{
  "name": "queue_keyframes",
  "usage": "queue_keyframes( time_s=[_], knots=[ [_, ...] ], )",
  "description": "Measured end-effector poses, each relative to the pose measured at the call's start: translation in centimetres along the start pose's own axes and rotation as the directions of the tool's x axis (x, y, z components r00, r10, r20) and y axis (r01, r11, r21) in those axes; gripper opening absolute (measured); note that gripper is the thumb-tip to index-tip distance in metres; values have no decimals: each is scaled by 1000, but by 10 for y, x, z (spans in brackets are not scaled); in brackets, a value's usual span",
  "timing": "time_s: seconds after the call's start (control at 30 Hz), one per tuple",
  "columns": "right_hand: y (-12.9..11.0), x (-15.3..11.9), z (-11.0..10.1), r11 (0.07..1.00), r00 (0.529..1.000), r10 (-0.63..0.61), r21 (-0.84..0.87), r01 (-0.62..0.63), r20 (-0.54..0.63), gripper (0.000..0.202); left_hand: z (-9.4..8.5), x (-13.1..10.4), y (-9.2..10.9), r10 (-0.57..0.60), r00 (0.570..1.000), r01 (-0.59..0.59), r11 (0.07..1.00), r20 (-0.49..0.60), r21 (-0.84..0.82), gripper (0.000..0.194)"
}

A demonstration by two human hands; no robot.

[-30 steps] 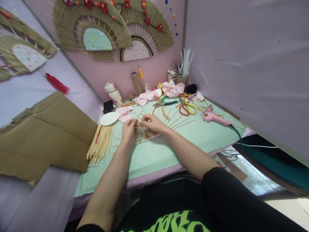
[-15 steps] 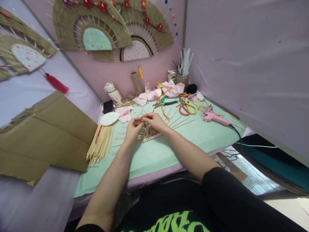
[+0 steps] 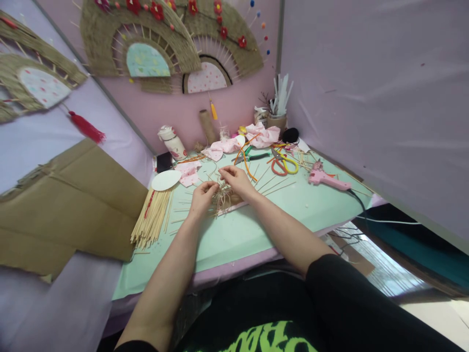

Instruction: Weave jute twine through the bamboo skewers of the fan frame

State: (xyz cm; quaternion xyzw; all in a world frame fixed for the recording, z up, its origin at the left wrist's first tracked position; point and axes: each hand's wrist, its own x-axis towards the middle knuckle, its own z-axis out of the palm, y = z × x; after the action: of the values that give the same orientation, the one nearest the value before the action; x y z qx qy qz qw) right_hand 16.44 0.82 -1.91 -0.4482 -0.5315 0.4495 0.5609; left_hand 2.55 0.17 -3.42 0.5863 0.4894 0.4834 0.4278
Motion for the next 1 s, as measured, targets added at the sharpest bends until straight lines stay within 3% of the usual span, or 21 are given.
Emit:
queue_keyframes(
  time_s=[0.2,0.53,0.83,1.0],
  knots=[
    [3,-3,2,990,996,25,-140,-13,87,16,-1,2,-3,33,999,-33,999,-33,-2,16],
    [2,-3,1,972,996,-1,-234,21,87,15,-1,-2,0,86,994,-77,989,-70,123,12],
    [2,-4,3,974,992,6,-227,24,129,16,-2,-3,4,115,992,-105,984,-60,144,10],
    [2,-4,2,971,997,10,-240,9,79,16,-2,0,1,125,987,-113,987,-99,113,7]
  ],
)
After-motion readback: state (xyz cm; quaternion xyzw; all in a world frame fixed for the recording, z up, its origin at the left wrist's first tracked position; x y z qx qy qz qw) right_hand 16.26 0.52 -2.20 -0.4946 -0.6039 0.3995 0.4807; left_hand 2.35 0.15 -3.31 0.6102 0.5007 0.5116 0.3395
